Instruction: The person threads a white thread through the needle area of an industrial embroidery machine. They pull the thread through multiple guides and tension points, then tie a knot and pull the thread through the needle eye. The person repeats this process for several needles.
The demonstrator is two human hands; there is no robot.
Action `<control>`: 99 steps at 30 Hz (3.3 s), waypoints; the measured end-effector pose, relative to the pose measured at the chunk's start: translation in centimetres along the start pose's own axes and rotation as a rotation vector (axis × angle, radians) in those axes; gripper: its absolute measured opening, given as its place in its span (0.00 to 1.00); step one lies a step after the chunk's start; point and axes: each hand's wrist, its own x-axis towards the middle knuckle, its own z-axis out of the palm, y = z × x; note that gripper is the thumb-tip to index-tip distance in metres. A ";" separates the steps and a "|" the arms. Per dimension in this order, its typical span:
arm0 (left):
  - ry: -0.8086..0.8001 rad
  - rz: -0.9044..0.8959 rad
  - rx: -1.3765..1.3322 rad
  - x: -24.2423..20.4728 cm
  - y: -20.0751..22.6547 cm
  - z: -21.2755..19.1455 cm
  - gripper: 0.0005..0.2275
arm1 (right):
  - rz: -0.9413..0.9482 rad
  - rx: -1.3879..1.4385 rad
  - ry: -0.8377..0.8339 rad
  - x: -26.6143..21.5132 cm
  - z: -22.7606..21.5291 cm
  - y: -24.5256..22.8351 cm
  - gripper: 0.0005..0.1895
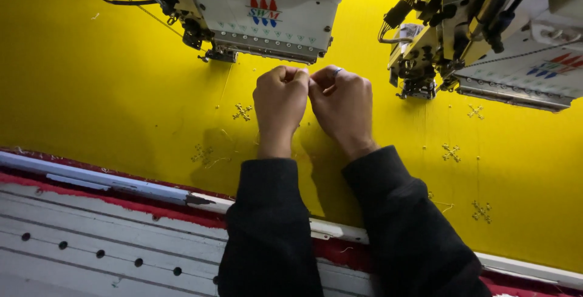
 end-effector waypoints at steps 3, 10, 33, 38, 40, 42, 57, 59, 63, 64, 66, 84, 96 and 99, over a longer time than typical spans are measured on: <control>-0.035 -0.032 0.036 0.7 -0.4 0.2 0.13 | -0.027 -0.009 -0.040 -0.1 -0.5 -1.1 0.03; 0.025 -0.033 0.125 0.4 0.5 -1.1 0.16 | 0.359 0.654 0.020 1.2 -0.8 -0.9 0.07; -0.054 -0.001 0.188 0.3 0.1 -0.8 0.13 | 0.557 0.649 -0.108 2.9 -2.3 0.4 0.19; -0.089 0.032 0.244 0.5 -0.3 -0.6 0.12 | 0.157 0.344 -0.437 2.2 -3.0 2.4 0.09; -0.112 0.040 0.262 0.6 -0.4 -0.5 0.12 | -0.014 0.195 -0.619 2.2 -4.0 1.3 0.10; -0.108 0.060 0.289 0.5 -0.4 -0.6 0.08 | 0.132 0.104 -0.824 2.2 -5.5 -1.4 0.13; -0.149 0.100 0.213 -0.5 0.9 -3.3 0.12 | 0.181 0.391 -0.319 2.7 -1.4 3.0 0.08; -0.193 0.088 0.133 -0.8 2.2 -3.8 0.13 | 0.104 0.380 -0.380 2.6 -0.7 4.1 0.06; -0.231 0.130 0.162 -0.9 2.0 -4.7 0.17 | -0.026 0.193 -0.587 1.8 -2.2 1.9 0.05; -0.229 0.134 0.161 -0.6 1.8 -4.5 0.17 | -0.029 0.192 -0.584 1.7 -2.7 0.9 0.05; -0.135 0.031 0.270 -0.2 1.4 -4.1 0.18 | 0.035 0.269 -0.633 1.7 -3.8 -1.0 0.07; -0.352 0.000 0.214 -0.6 3.2 -6.9 0.19 | -0.190 -0.030 -0.424 1.2 -1.4 1.6 0.11; -0.354 0.051 0.073 0.2 1.2 -6.7 0.17 | -0.208 -0.005 -0.344 1.0 -1.5 1.6 0.08; -0.365 0.052 0.052 0.2 1.1 -6.5 0.08 | -0.172 -0.001 -0.329 0.9 -1.6 1.5 0.07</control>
